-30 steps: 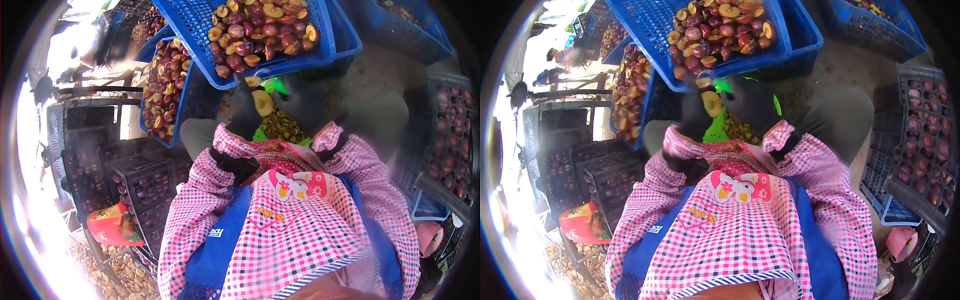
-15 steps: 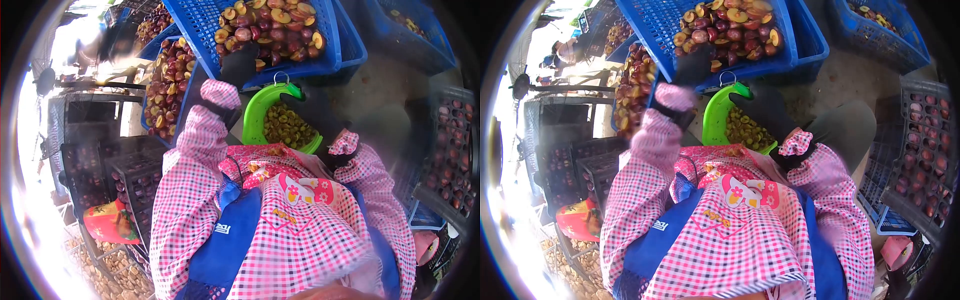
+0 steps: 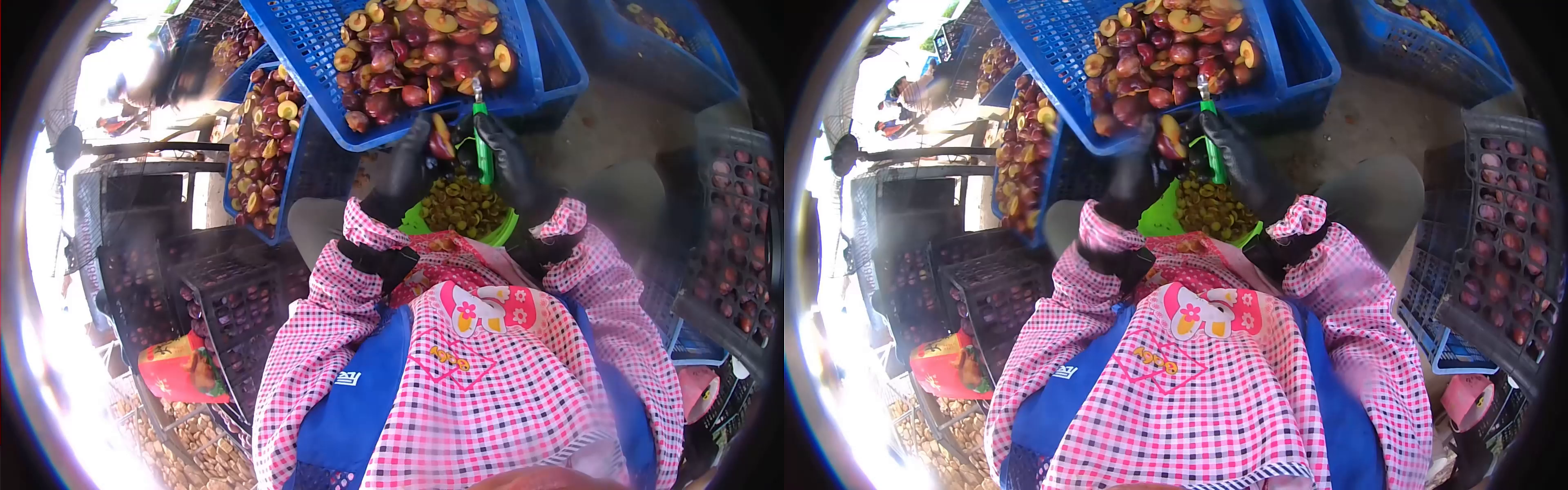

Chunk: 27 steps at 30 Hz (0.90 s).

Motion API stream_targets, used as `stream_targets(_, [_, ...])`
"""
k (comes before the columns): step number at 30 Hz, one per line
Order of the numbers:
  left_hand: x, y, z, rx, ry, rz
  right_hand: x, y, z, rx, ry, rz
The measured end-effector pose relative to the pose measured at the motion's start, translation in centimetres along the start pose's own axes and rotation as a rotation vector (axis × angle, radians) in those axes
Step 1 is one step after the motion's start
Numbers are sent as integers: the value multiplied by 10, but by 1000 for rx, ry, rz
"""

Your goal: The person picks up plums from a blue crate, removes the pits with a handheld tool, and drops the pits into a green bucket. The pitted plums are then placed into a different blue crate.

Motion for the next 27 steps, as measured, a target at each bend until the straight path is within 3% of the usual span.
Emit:
stream_targets(1, [1, 1, 6, -2, 0, -2, 0, -1, -5, 1, -1, -2])
stream_targets(3, [10, 12, -13, 500, -109, -42, -17, -1, -7, 53, 619, -243])
stream_targets(4, [13, 9, -11, 497, -113, -42, -14, 0, -6, 53, 617, -247])
stream_targets(6, [12, 4, -7, 469, 168, 23, -24, 15, 13, 133, 1269, -590])
stream_targets(10, [1, 14, -11, 535, 30, 12, -18, 14, 11, 181, 1364, -611])
stream_targets(12, [23, 15, 2, 472, -929, 184, -15, 17, 18, 142, 1428, -561])
stream_targets(13, [25, 16, 7, 474, -928, 181, -16, 20, 21, 141, 1427, -558])
stream_targets(15, [42, 15, 38, 468, -1477, 259, -12, 20, 26, 105, 1458, -479])
stream_targets(16, [43, 13, 41, 469, -1478, 258, -12, 21, 28, 104, 1457, -478])
stream_targets(18, [29, 18, 14, 673, -574, 122, -8, 20, 27, 93, 1406, -412])
stream_targets(25, [30, 17, 14, 728, -725, 141, 13, 11, 17, 9, 1267, -431])
stream_targets(27, [32, 16, 17, 752, -756, 119, 21, 9, 11, -46, 1178, -280])
Point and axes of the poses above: each hand's wrist, its own y-axis away from the middle knuckle, its own z-axis out of the palm, x = y × z, the point moved 8 cm from there along -y, towards the middle knuckle, and after that the axes turned 5 degrees about -y, right-handed, at the moved point
